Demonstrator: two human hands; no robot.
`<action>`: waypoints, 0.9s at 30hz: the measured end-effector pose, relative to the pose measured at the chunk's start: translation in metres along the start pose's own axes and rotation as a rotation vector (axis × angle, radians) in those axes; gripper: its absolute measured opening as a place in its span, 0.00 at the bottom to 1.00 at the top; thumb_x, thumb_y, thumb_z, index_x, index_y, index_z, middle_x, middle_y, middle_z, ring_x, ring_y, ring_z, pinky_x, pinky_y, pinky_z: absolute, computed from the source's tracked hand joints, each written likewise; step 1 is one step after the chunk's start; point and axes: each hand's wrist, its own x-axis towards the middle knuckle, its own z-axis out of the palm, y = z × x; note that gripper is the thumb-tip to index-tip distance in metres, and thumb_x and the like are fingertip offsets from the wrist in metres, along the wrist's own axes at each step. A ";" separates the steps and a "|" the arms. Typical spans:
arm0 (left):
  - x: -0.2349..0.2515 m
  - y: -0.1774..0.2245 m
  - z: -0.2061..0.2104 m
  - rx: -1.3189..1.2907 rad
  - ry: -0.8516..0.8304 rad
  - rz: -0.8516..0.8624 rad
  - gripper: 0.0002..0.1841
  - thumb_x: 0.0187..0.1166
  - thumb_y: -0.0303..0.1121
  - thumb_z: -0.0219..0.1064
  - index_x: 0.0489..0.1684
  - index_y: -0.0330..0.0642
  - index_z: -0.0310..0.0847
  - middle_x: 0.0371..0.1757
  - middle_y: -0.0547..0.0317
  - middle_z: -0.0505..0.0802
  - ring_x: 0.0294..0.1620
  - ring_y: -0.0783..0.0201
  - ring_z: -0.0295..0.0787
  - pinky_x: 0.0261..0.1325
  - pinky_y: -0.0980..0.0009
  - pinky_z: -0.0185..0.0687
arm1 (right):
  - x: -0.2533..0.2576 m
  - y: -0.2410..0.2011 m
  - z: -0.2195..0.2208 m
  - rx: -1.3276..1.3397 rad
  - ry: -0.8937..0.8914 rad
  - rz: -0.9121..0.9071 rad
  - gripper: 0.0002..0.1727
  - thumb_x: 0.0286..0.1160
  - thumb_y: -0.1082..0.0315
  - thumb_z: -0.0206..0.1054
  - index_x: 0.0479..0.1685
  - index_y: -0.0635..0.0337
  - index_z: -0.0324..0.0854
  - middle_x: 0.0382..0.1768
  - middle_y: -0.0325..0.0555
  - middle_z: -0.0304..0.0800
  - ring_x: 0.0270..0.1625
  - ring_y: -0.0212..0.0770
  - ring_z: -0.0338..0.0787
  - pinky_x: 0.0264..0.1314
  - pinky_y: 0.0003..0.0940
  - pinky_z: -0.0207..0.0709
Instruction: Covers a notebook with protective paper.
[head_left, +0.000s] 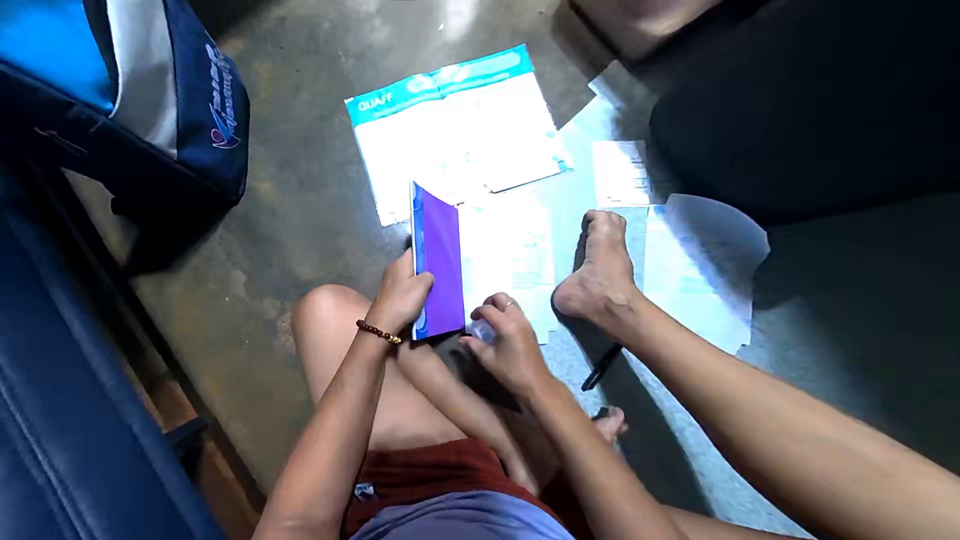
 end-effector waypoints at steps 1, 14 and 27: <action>0.000 0.002 -0.001 0.022 -0.003 -0.001 0.17 0.84 0.26 0.58 0.69 0.34 0.77 0.50 0.41 0.91 0.48 0.51 0.91 0.54 0.50 0.85 | -0.001 0.008 0.015 -0.038 0.015 -0.002 0.17 0.57 0.71 0.82 0.45 0.73 0.88 0.49 0.69 0.87 0.54 0.68 0.88 0.56 0.60 0.83; -0.004 0.019 -0.010 0.109 -0.028 0.000 0.17 0.81 0.28 0.58 0.67 0.39 0.79 0.47 0.43 0.91 0.43 0.51 0.90 0.46 0.49 0.83 | -0.005 0.046 0.046 -0.126 0.211 -0.315 0.08 0.67 0.70 0.73 0.31 0.68 0.89 0.40 0.61 0.91 0.45 0.57 0.93 0.50 0.45 0.87; -0.004 0.019 -0.013 0.094 -0.048 0.043 0.18 0.84 0.25 0.58 0.71 0.37 0.77 0.49 0.44 0.92 0.47 0.55 0.90 0.51 0.53 0.84 | -0.012 0.049 0.051 0.100 0.205 -0.091 0.07 0.69 0.75 0.70 0.34 0.70 0.93 0.40 0.62 0.90 0.46 0.52 0.91 0.55 0.38 0.85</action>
